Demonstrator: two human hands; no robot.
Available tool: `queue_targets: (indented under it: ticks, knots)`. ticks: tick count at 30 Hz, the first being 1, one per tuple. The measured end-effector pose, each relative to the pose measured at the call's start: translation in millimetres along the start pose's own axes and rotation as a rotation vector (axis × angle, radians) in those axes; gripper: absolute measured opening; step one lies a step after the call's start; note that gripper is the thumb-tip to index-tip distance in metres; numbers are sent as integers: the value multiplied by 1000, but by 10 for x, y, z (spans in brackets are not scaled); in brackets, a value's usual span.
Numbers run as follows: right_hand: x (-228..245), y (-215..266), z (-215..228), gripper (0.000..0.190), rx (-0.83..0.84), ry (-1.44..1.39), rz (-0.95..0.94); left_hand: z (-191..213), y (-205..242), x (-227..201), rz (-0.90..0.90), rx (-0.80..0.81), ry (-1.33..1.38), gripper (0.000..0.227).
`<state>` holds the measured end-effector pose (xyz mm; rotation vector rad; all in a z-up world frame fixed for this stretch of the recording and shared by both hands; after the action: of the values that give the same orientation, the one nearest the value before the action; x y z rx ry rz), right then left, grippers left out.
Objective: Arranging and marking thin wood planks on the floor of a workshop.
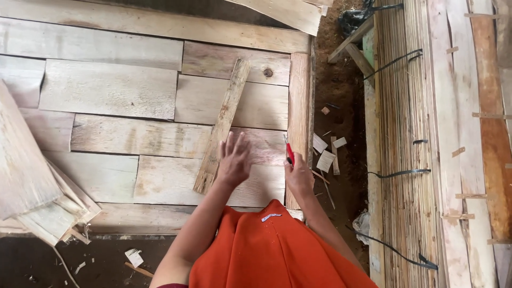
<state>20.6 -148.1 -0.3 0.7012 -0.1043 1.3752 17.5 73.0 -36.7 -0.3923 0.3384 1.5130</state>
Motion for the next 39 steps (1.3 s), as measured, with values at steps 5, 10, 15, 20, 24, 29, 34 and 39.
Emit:
queue_targets:
  ticks: [5, 10, 15, 20, 24, 29, 34, 39]
  knots:
    - [-102, -3, -205, 50, 62, 147, -9, -43, -24, -221, -6, 139, -44, 80]
    - [-134, -5, -243, 50, 68, 150, 0, -47, -79, -241, -14, 164, -32, 84]
    - [-170, -46, -268, 49, 67, 167, -3, -33, -110, -204, 14, 181, -39, 85]
    - [-105, -44, -214, 48, 59, 141, 2, -72, -128, -193, 23, 170, -29, 85]
    - [-124, -67, -221, 49, 63, 157, 2, -82, -134, -191, 28, 167, -37, 86]
    - [-133, -91, -183, 49, 72, 173, 3, -84, -133, -189, 29, 164, -45, 86]
    - [-162, -130, -151, 51, 124, 175, -15, -110, -144, -181, 43, 184, -39, 87]
    - [-185, -102, -165, 48, 141, 117, -19, -163, -142, -152, 72, 186, -15, 91]
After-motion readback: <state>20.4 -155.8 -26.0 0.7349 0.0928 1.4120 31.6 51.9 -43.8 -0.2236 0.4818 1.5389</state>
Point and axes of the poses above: each hand's wrist, its own y-axis away from the middle knuckle, its own z-axis out of the back of the hand, x = y × z, the point moved 10 cm from there along -y, towards the middle knuckle, and after that the axes turned 4 degrees about z, right-handed, at the moved point
